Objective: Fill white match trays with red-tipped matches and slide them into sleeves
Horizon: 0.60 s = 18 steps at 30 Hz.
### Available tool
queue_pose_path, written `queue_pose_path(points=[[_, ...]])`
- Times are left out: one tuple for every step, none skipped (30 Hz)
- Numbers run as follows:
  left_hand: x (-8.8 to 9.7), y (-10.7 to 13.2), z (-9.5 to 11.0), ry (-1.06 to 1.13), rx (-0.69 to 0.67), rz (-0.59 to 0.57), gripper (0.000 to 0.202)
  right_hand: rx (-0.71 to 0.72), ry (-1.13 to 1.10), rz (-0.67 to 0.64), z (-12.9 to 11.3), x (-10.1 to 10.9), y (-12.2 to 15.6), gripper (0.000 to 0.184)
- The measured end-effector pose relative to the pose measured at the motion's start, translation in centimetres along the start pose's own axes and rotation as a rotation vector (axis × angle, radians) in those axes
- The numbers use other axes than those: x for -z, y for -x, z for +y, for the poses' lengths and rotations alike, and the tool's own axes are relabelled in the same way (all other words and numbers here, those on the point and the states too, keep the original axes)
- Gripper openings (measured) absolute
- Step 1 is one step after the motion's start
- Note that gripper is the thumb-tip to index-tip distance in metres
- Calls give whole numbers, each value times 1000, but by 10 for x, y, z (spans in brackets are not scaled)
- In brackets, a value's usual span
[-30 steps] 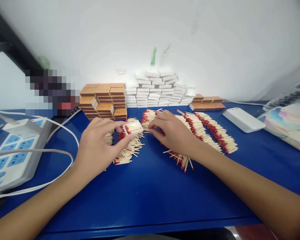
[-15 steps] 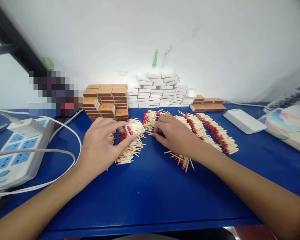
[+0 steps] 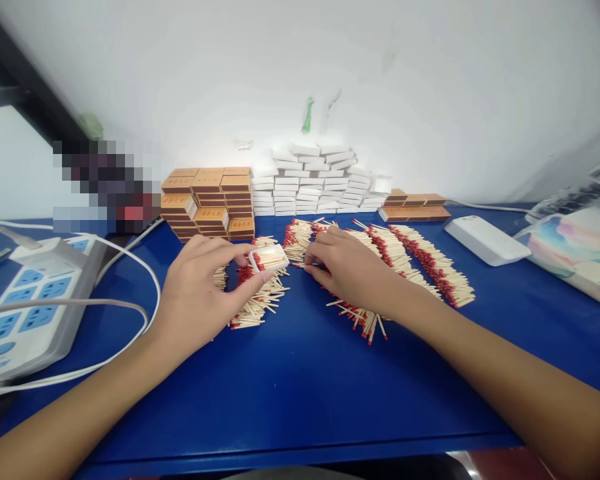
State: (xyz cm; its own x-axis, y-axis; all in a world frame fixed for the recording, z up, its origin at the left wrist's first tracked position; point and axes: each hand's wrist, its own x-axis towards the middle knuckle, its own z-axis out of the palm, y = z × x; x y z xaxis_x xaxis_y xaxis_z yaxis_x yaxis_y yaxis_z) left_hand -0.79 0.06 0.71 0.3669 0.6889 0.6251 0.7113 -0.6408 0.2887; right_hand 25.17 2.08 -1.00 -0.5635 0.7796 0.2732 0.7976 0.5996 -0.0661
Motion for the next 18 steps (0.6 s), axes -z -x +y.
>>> queue_pose_path(points=[[0,0,0,-1,-2,-2,27,-1,-1,-4,0,0,0,16],[0,0,0,-2,-4,-1,27,-1,0,-9,-1,0,-1,17],[0,0,1,-1,-6,-3,27,1,3,-13,-2,0,-1,17],[0,0,1,0,-9,-4,27,4,8,-18,-2,0,-2,17],[0,0,1,1,-11,-5,27,12,18,-25,-3,1,-2,18],[0,0,1,3,-11,-7,27,21,30,-34,-3,1,-3,19],[0,0,1,5,-14,-4,27,27,44,-43,-4,2,-3,20],[1,1,1,7,-12,-6,26,30,55,-49,-4,3,-4,21],[1,1,0,9,-12,-3,26,28,63,-48,-4,4,-4,22],[1,1,0,10,-11,2,26,27,67,-39,-4,5,-3,22],[1,1,-1,9,-9,3,27,25,69,-24,-4,6,-3,22],[0,1,-2,5,-11,4,28,25,70,-6,-3,8,-2,22],[0,0,-2,-2,-13,4,28,24,71,13,-4,11,-1,22],[0,0,-3,-10,-17,-3,29,24,73,36,-4,13,0,23],[0,0,-3,-18,-23,-12,30,26,77,58,-6,16,1,23],[-1,1,-3,-22,-30,-22,30,33,83,81,-8,18,2,24],[-1,1,-3,-22,-36,-31,30,41,92,104,-11,20,2,24],[-1,1,-3,-20,-40,-40,30,53,105,127,-14,21,3,24]])
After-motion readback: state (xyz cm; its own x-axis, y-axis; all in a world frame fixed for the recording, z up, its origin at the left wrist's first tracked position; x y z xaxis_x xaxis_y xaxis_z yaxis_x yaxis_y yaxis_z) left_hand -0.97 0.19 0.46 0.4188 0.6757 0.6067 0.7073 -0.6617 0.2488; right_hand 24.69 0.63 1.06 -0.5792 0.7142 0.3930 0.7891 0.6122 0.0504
